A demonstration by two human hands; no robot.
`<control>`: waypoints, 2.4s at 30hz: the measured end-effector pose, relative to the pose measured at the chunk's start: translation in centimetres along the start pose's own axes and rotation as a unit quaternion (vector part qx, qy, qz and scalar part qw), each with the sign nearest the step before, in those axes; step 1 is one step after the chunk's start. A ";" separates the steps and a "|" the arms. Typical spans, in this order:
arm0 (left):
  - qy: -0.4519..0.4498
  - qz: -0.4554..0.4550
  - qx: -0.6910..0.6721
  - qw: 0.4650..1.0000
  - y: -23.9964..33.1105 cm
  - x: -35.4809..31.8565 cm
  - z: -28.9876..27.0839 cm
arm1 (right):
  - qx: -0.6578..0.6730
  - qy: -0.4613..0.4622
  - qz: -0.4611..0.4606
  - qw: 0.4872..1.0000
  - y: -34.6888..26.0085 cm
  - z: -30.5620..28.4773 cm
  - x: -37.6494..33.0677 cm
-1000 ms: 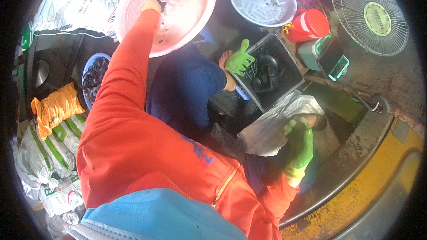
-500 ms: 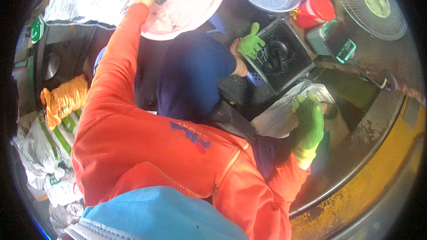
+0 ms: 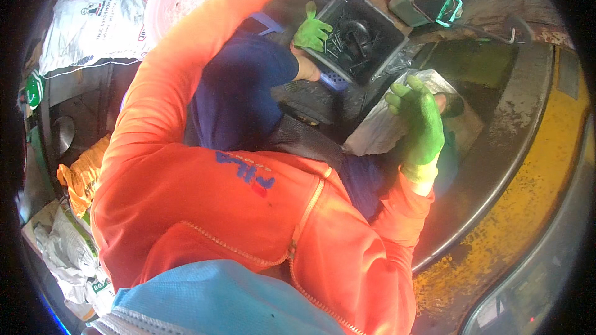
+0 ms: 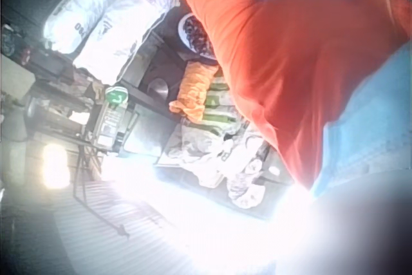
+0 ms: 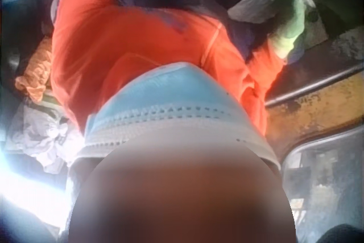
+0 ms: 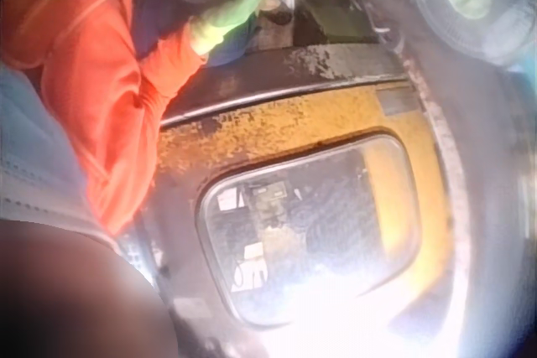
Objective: The person puts on green gloves and cleans small metal parts using a metal rod. They pick up parts from a pink basin, scrub them, and place them into a white bowl. The person works methodically, handling each part individually.
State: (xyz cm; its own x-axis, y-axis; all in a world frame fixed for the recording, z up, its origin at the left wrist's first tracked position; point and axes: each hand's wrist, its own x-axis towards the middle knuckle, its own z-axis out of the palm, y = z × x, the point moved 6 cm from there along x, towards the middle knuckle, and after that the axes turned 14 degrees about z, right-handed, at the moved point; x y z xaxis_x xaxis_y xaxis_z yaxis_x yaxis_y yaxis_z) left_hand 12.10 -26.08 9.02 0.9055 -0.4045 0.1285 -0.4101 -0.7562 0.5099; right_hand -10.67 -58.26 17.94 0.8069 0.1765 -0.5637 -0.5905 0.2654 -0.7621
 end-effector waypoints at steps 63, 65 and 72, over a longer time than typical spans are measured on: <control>-0.026 0.019 -0.062 0.998 0.7 0.9 1.1 | -0.019 0.058 0.018 0.998 0.6 -1.7 -0.3; -0.128 0.034 -0.138 0.981 3.7 1.9 5.7 | 0.007 0.028 0.012 1.000 0.7 -1.5 -0.1; -0.103 0.006 0.074 0.992 -3.6 2.1 3.9 | 0.013 0.024 0.011 1.000 0.7 -1.2 0.1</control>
State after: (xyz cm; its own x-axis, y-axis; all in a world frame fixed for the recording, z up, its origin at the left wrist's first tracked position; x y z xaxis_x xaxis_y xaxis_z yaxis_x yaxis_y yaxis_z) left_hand 15.05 -26.23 4.17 0.8653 -0.4987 -0.0500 -0.4462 -0.8120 0.3763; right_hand -11.04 -59.23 16.96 0.7921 0.1362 -0.5950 -0.6064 0.2872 -0.7415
